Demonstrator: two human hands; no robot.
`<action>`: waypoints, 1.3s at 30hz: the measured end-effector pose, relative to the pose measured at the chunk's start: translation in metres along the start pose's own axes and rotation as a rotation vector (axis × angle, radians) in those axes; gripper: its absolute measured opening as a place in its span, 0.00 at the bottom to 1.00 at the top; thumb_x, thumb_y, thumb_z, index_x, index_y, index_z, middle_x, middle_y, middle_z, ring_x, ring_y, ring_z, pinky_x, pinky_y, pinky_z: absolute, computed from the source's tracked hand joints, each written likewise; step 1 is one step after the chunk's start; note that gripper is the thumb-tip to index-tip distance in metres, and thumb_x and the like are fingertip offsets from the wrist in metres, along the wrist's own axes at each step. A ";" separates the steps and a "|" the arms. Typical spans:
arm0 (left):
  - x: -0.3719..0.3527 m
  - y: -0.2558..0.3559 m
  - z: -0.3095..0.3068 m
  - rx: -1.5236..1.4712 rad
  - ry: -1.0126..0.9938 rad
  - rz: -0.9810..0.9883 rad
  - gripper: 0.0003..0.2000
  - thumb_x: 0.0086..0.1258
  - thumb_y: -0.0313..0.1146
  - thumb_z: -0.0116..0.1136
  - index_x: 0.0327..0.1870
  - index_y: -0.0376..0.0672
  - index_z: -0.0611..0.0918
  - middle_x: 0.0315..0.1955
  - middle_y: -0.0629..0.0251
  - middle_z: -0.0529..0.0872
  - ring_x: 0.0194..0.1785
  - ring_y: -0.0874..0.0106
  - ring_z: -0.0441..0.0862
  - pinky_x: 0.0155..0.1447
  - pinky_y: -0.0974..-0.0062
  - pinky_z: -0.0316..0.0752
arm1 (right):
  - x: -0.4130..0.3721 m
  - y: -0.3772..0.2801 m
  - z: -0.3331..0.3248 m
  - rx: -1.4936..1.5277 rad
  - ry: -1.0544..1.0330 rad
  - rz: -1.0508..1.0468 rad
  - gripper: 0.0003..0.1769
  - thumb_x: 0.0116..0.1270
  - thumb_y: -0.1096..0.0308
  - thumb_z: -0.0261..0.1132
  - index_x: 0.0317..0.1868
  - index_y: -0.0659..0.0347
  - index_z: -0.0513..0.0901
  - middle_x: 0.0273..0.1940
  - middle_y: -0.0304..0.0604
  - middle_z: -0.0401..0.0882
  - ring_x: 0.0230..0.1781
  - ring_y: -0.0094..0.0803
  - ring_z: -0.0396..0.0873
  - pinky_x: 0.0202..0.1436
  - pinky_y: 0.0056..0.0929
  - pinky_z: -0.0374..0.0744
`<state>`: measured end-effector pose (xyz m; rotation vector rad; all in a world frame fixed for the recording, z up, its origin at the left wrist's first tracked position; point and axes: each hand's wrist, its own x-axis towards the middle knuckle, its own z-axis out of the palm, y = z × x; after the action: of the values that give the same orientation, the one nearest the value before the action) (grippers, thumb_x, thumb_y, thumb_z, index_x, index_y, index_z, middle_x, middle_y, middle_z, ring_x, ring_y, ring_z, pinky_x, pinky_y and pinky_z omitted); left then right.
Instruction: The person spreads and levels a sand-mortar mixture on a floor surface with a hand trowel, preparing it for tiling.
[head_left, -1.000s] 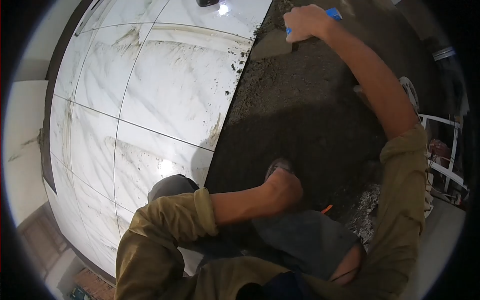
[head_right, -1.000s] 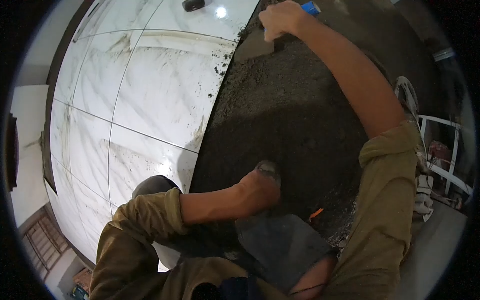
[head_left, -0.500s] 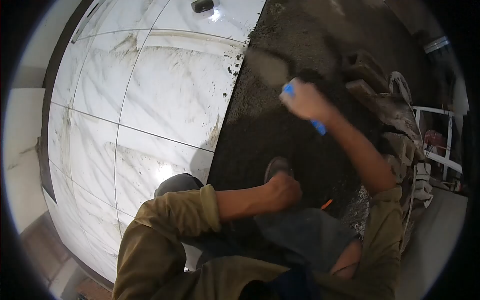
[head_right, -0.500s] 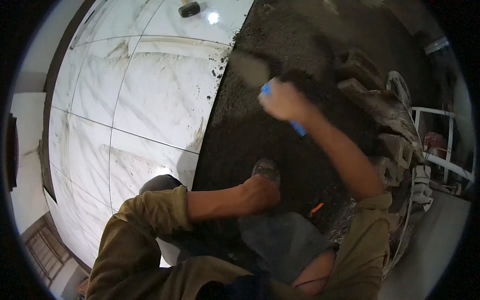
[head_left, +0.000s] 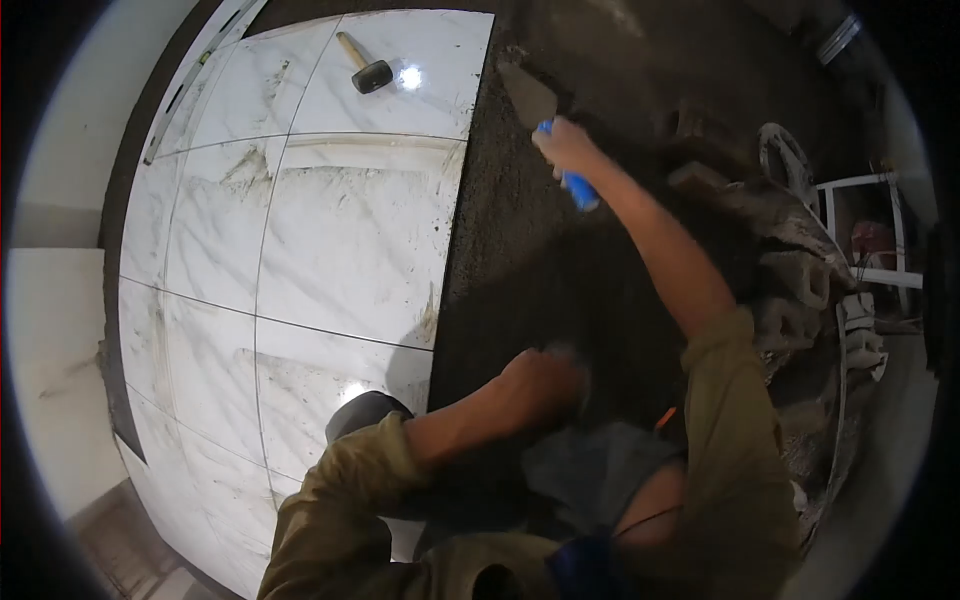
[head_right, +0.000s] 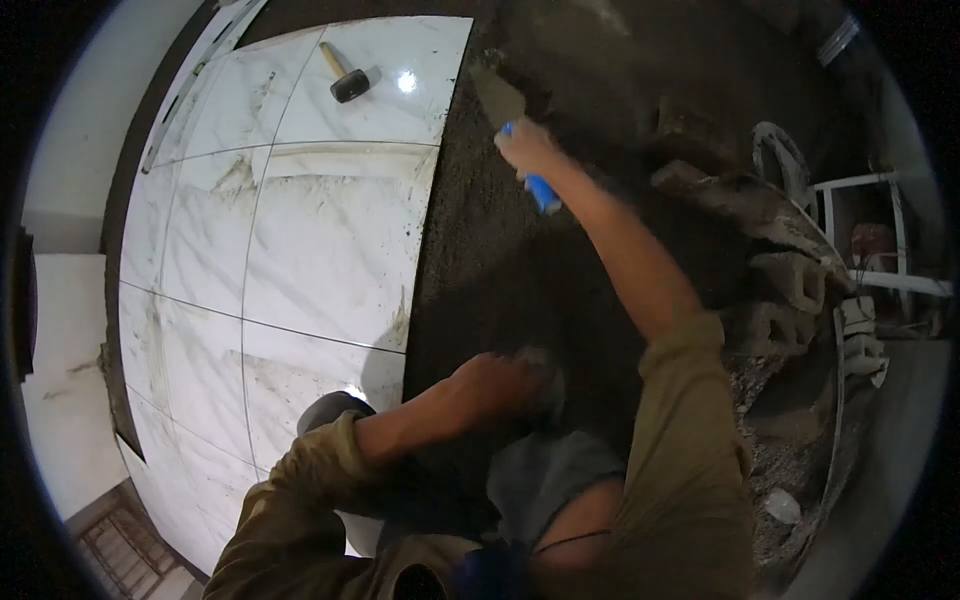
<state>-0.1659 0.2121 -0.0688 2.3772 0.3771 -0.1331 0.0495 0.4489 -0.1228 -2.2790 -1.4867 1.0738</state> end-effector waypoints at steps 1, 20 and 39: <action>-0.001 0.002 -0.004 -0.014 0.014 -0.003 0.08 0.62 0.33 0.57 0.31 0.40 0.86 0.33 0.51 0.88 0.40 0.57 0.88 0.40 0.61 0.83 | -0.020 0.006 0.012 0.162 -0.034 0.005 0.22 0.69 0.55 0.60 0.50 0.67 0.72 0.32 0.47 0.80 0.23 0.36 0.82 0.21 0.39 0.80; 0.014 -0.041 0.011 -0.113 -0.462 -0.034 0.11 0.61 0.33 0.63 0.43 0.40 0.86 0.44 0.52 0.88 0.50 0.56 0.86 0.50 0.61 0.82 | -0.166 0.073 0.048 -0.044 -0.377 0.031 0.26 0.66 0.47 0.64 0.44 0.65 0.74 0.32 0.56 0.82 0.32 0.46 0.85 0.36 0.43 0.80; 0.029 -0.030 -0.020 -0.181 -0.406 -0.053 0.11 0.67 0.36 0.59 0.45 0.43 0.86 0.44 0.53 0.88 0.49 0.55 0.86 0.50 0.58 0.81 | -0.098 0.084 0.052 -0.381 -0.216 -0.187 0.31 0.67 0.45 0.59 0.57 0.63 0.76 0.50 0.65 0.80 0.56 0.60 0.77 0.59 0.51 0.75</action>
<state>-0.1473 0.2538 -0.0792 2.0971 0.2447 -0.5707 0.0514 0.3146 -0.1600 -2.2476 -2.1041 1.0863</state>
